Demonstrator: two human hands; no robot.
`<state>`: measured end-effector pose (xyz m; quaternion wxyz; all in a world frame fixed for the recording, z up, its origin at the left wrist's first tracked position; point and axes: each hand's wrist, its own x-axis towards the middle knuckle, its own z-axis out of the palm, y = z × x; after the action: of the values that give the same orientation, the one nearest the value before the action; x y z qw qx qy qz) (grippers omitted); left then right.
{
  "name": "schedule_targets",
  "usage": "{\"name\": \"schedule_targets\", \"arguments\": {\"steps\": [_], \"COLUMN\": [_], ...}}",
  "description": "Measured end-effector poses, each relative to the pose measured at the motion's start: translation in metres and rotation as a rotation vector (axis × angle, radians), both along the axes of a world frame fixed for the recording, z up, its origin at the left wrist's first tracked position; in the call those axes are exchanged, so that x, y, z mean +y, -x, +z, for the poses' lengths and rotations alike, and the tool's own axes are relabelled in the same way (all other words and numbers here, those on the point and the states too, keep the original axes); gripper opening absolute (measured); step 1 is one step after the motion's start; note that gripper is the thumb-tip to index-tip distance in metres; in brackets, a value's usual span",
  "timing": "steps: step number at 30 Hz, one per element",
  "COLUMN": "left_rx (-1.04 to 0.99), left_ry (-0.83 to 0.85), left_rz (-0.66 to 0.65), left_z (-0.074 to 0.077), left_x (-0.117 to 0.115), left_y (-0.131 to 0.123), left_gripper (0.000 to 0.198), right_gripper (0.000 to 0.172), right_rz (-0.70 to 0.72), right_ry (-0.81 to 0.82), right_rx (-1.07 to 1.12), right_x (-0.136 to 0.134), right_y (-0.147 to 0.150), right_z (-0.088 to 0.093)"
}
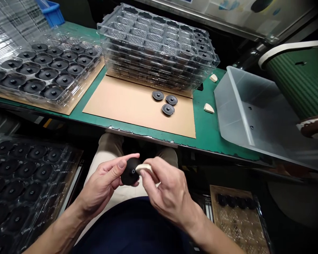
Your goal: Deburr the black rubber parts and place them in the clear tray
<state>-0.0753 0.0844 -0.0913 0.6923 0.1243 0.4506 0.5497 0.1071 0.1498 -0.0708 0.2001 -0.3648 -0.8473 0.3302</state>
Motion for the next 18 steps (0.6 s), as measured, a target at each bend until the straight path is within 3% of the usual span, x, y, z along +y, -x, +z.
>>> {"name": "schedule_targets", "arguments": {"steps": [3, 5, 11, 13, 16, 18], "left_rx": [-0.017, -0.03, 0.021, 0.087, 0.134, 0.102], "left_ry": [-0.014, -0.006, 0.006, -0.035, -0.068, -0.062], "left_rz": [-0.069, -0.03, 0.165, 0.21, 0.203, 0.095], "left_z": [-0.002, -0.003, 0.0, 0.001, 0.002, 0.001], "left_x": [-0.001, -0.001, -0.003, -0.004, -0.004, -0.004], "left_y": [0.002, 0.001, -0.007, -0.009, -0.006, -0.002], "left_gripper": [0.037, 0.036, 0.04, 0.045, 0.044, 0.04], "right_gripper": [0.013, 0.012, 0.015, 0.016, 0.011, 0.011], "right_rz": [0.0, -0.005, -0.003, 0.009, -0.033, -0.014], "right_ry": [-0.155, -0.129, 0.283, 0.348, 0.21, 0.053], "right_rx": [-0.013, -0.002, 0.114, 0.161, 0.165, 0.102], "right_x": [0.004, 0.003, -0.013, -0.014, -0.006, 0.002], "right_y": [0.0, 0.002, 0.01, 0.012, 0.011, 0.008], "right_z": [-0.001, -0.001, 0.004, 0.005, 0.004, 0.004]}}
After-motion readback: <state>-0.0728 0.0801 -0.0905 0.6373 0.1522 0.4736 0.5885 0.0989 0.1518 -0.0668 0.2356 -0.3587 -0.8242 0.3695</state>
